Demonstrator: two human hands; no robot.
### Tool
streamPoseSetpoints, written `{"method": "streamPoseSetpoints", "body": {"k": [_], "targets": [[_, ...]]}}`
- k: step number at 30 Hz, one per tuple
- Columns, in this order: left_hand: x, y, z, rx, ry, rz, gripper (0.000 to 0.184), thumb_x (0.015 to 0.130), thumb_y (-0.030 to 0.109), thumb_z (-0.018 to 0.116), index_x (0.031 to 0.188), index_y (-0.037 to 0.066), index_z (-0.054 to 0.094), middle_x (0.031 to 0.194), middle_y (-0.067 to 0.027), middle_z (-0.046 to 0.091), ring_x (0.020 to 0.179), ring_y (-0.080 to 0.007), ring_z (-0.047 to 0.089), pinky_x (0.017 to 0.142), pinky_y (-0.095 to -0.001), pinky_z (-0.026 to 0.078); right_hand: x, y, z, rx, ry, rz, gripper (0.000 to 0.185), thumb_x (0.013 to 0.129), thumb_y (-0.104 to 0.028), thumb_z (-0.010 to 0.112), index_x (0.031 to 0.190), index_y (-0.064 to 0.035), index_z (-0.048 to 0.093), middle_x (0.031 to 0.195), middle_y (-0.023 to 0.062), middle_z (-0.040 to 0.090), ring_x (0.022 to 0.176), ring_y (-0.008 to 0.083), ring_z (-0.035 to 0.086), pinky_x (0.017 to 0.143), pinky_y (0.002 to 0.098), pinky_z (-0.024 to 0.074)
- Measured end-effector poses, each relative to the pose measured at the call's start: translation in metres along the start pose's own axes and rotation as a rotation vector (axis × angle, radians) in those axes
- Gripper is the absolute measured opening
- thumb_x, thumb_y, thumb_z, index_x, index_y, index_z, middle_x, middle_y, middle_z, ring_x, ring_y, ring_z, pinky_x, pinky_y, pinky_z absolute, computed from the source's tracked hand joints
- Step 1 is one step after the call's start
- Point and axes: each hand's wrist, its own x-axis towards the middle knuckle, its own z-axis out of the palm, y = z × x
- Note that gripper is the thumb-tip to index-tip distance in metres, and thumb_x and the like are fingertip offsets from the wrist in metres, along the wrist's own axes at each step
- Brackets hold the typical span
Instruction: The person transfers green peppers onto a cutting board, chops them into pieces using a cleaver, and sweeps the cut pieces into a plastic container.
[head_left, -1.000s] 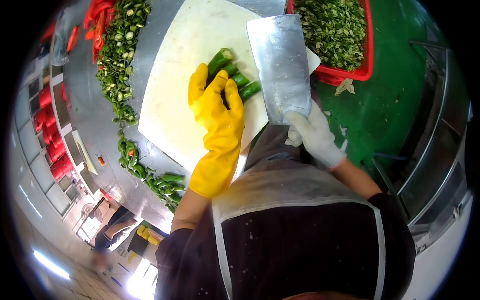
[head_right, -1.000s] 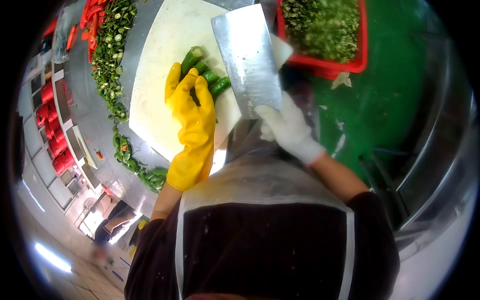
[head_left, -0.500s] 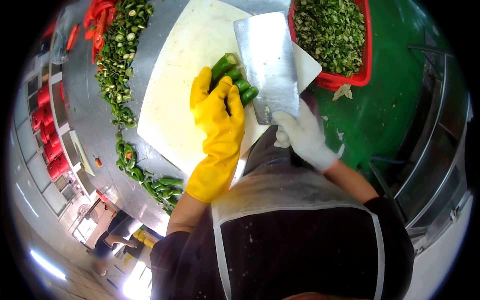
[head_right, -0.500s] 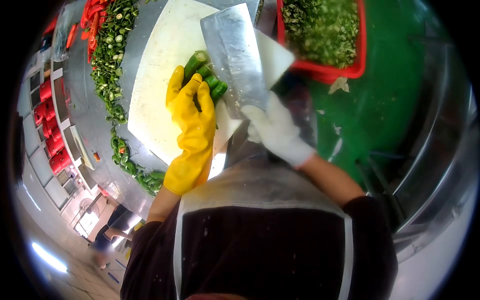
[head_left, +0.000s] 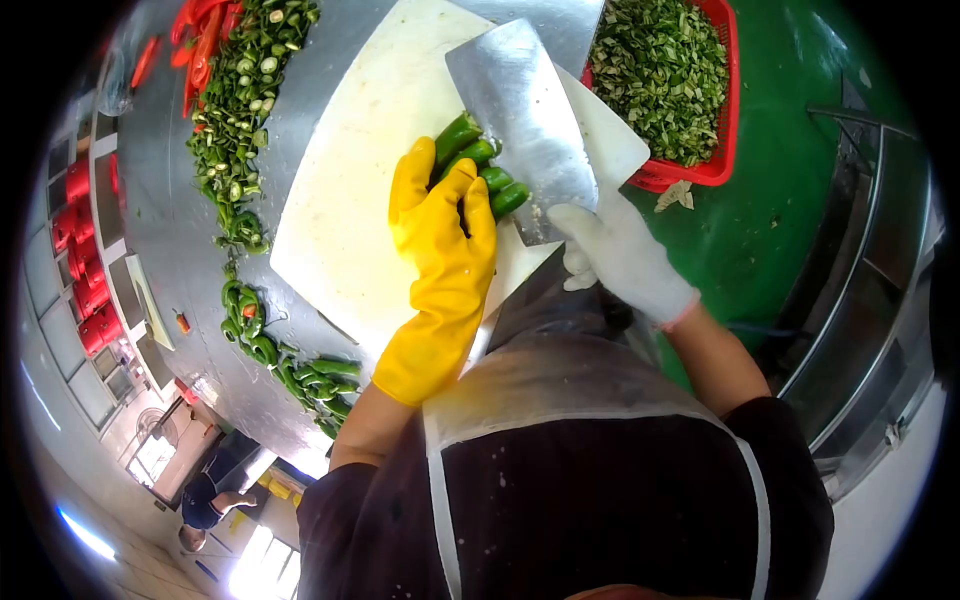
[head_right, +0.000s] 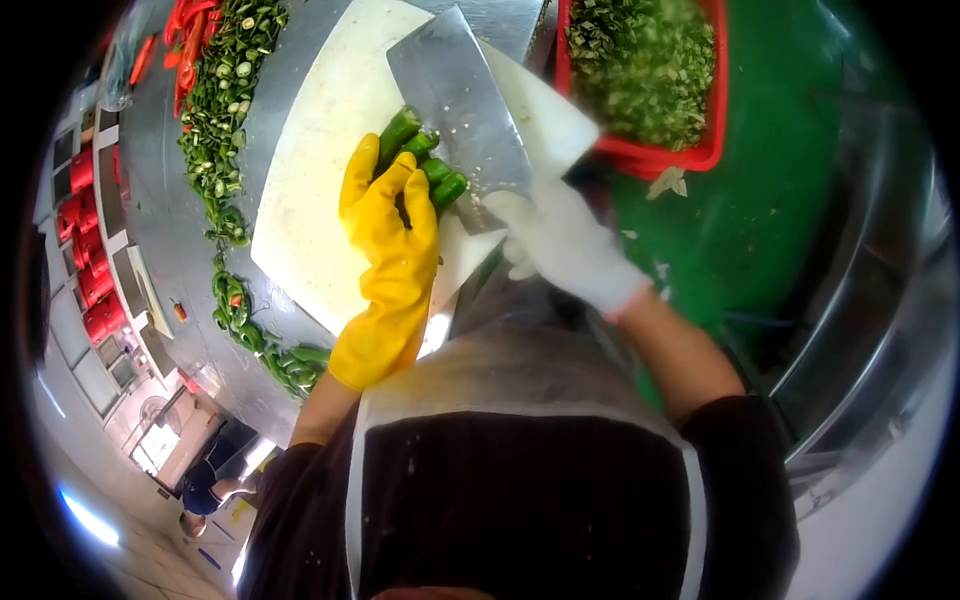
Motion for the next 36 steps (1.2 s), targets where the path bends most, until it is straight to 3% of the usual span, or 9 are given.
{"method": "streamPoseSetpoints", "body": {"k": [3, 5, 7, 9, 14, 17, 23, 33, 36], "targets": [[-0.005, 0.005, 0.0, -0.111, -0.018, -0.102, 0.031, 0.094, 0.0, 0.071, 0.124, -0.007, 0.069, 0.141, -0.0297, 0.057, 0.117, -0.0437, 0.063, 0.104, -0.0462, 0.052, -0.003, -0.009, -0.011, -0.015, -0.073, 0.051, 0.044, 0.107, -0.031, 0.062, 0.135, 0.0012, 0.055, 0.089, 0.006, 0.062, 0.067, 0.013, 0.061, 0.057, 0.0305, 0.0579], [-0.003, 0.011, -0.004, 0.076, -0.015, 0.064, 0.042, 0.096, -0.001, 0.069, 0.136, -0.007, 0.061, 0.144, -0.0288, 0.054, 0.117, -0.0431, 0.063, 0.104, -0.0457, 0.052, 0.0, -0.008, -0.015, -0.057, -0.115, 0.073, 0.044, 0.106, -0.032, 0.061, 0.135, 0.0011, 0.055, 0.087, 0.0058, 0.061, 0.066, 0.013, 0.06, 0.057, 0.0306, 0.0577], [0.0, 0.028, -0.004, -0.308, -0.061, -0.253, 0.051, 0.099, 0.001, 0.066, 0.147, -0.008, 0.05, 0.145, -0.0293, 0.053, 0.119, -0.0437, 0.062, 0.105, -0.0474, 0.051, -0.001, -0.015, -0.014, -0.053, -0.127, 0.111, 0.044, 0.106, -0.032, 0.061, 0.135, 0.0018, 0.055, 0.085, 0.006, 0.06, 0.065, 0.0135, 0.059, 0.057, 0.0303, 0.0578], [0.0, 0.031, -0.004, -0.378, -0.101, -0.339, 0.059, 0.101, 0.006, 0.064, 0.153, -0.009, 0.041, 0.148, -0.0309, 0.049, 0.123, -0.046, 0.058, 0.108, -0.0504, 0.047, -0.002, -0.017, -0.008, -0.091, -0.164, 0.157, 0.045, 0.106, -0.032, 0.062, 0.134, 0.0026, 0.055, 0.083, 0.0063, 0.059, 0.065, 0.0139, 0.059, 0.058, 0.0301, 0.0579], [0.006, 0.01, -0.017, 0.247, -0.183, 0.031, 0.078, 0.103, 0.023, 0.065, 0.16, -0.013, 0.027, 0.157, -0.0379, 0.037, 0.143, -0.0561, 0.039, 0.124, -0.0608, 0.027, -0.004, 0.005, 0.016, -0.113, -0.183, 0.177, 0.045, 0.106, -0.033, 0.063, 0.128, 0.0054, 0.056, 0.079, 0.01, 0.062, 0.067, 0.0195, 0.064, 0.061, 0.0354, 0.0559], [0.001, 0.009, -0.018, 0.416, -0.173, 0.037, 0.091, 0.099, 0.033, 0.07, 0.162, -0.013, 0.024, 0.164, -0.04, 0.026, 0.151, -0.0628, 0.023, 0.127, -0.0632, 0.016, -0.005, 0.013, 0.019, -0.303, -0.121, 0.044, 0.044, 0.106, -0.033, 0.063, 0.125, 0.0065, 0.056, 0.083, 0.0194, 0.068, 0.072, 0.0301, 0.069, 0.067, 0.0427, 0.0561], [-0.001, 0.001, -0.025, 0.309, -0.158, 0.075, 0.107, 0.091, 0.044, 0.078, 0.162, -0.013, 0.022, 0.167, -0.0412, 0.021, 0.152, -0.0667, 0.016, 0.127, -0.0658, 0.012, -0.015, -0.004, 0.031, -0.67, -0.01, -0.155, 0.042, 0.103, -0.035, 0.063, 0.117, 0.0051, 0.059, 0.094, 0.0311, 0.07, 0.087, 0.0463, 0.071, 0.08, 0.0527, 0.0546], [-0.005, -0.003, -0.022, 0.243, -0.079, 0.038, 0.106, 0.093, 0.041, 0.075, 0.161, -0.017, 0.019, 0.167, -0.0422, 0.018, 0.154, -0.0638, 0.016, 0.128, -0.0632, 0.013, -0.011, -0.041, 0.07, -1.158, 0.088, -0.062, 0.04, 0.102, -0.036, 0.061, 0.12, -0.0004, 0.055, 0.104, 0.0297, 0.071, 0.101, 0.0498, 0.069, 0.088, 0.0562, 0.0529], [-0.003, -0.006, -0.02, 0.266, -0.054, 0.031, 0.1, 0.096, 0.041, 0.071, 0.161, -0.017, 0.021, 0.167, -0.0418, 0.021, 0.154, -0.0633, 0.018, 0.128, -0.0634, 0.014, 0.0, -0.034, 0.073, -1.155, 0.115, -0.083, 0.049, 0.1, -0.028, 0.066, 0.136, 0.0031, 0.052, 0.102, 0.0309, 0.072, 0.098, 0.0506, 0.069, 0.086, 0.0557, 0.0538]]}}
